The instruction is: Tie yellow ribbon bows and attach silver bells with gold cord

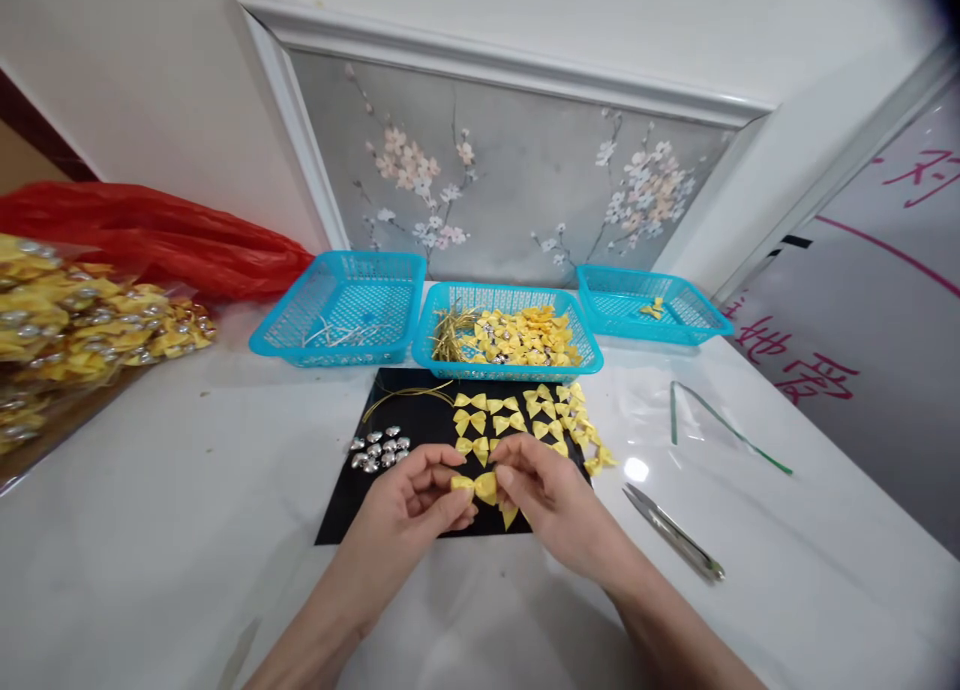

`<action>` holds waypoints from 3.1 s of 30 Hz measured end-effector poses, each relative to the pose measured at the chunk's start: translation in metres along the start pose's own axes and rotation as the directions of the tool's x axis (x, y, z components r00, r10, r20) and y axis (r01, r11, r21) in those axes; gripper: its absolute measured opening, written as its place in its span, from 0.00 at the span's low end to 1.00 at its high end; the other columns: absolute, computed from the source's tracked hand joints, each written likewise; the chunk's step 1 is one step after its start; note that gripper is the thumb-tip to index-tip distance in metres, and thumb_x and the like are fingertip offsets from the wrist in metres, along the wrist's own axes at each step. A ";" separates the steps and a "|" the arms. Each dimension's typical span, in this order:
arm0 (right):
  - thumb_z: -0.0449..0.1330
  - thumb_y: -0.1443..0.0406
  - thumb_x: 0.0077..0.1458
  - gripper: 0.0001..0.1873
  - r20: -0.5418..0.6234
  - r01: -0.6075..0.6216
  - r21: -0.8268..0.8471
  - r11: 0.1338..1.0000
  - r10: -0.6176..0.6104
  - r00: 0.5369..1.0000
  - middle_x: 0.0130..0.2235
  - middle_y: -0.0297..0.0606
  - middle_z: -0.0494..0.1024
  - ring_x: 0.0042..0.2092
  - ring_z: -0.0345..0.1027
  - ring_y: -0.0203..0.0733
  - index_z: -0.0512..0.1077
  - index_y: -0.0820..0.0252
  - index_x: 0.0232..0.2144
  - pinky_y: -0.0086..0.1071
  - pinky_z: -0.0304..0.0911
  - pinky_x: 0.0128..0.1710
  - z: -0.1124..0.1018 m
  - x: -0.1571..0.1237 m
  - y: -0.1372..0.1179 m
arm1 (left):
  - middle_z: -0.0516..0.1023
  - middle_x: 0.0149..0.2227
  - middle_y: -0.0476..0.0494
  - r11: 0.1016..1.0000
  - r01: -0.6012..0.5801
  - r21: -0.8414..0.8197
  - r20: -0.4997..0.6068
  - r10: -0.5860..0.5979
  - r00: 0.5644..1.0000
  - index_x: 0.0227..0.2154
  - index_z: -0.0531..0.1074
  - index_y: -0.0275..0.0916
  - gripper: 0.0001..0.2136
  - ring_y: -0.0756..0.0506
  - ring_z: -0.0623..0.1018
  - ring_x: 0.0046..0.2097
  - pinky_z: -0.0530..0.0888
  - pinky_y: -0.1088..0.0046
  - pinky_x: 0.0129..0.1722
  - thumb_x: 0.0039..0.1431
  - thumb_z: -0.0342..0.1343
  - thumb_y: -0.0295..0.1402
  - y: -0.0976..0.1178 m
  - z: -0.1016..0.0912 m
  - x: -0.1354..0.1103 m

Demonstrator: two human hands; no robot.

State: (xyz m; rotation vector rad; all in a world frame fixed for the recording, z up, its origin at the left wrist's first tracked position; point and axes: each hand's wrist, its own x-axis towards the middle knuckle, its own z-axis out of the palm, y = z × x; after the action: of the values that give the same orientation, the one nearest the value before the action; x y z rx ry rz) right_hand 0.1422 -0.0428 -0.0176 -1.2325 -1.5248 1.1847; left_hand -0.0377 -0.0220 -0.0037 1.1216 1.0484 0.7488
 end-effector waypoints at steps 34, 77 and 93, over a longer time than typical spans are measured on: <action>0.52 0.69 0.58 0.12 -0.126 0.020 -0.732 0.681 -0.164 0.978 0.33 0.35 0.80 0.34 0.72 0.40 0.76 0.56 0.33 0.29 0.61 0.34 -0.041 0.056 -0.048 | 0.76 0.25 0.48 0.901 -0.090 0.425 -0.262 0.218 0.940 0.38 0.74 0.40 0.14 0.45 0.76 0.27 0.75 0.72 0.26 0.56 0.50 0.43 -0.012 -0.013 0.000; 0.55 0.62 0.59 0.06 -0.044 0.066 -0.129 0.989 -0.073 0.996 0.29 0.33 0.71 0.30 0.62 0.35 0.69 0.59 0.33 0.27 0.58 0.28 -0.009 0.010 -0.013 | 0.72 0.29 0.52 0.974 -0.227 -0.018 -0.147 0.222 0.964 0.29 0.71 0.40 0.09 0.50 0.73 0.34 0.76 0.75 0.37 0.60 0.55 0.39 -0.007 -0.005 -0.004; 0.52 0.63 0.60 0.08 -0.144 0.075 -0.112 0.991 -0.091 0.985 0.33 0.36 0.73 0.31 0.67 0.38 0.70 0.56 0.36 0.29 0.62 0.30 0.000 0.010 -0.003 | 0.65 0.25 0.54 0.933 -0.266 0.243 -0.137 0.305 0.942 0.27 0.66 0.40 0.10 0.50 0.67 0.29 0.69 0.77 0.30 0.61 0.50 0.39 -0.005 -0.004 -0.009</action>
State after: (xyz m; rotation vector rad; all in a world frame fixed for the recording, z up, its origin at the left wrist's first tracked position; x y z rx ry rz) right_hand 0.1402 -0.0328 -0.0141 -1.2842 -1.5276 0.9464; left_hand -0.0449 -0.0303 -0.0062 1.4431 1.1480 0.9938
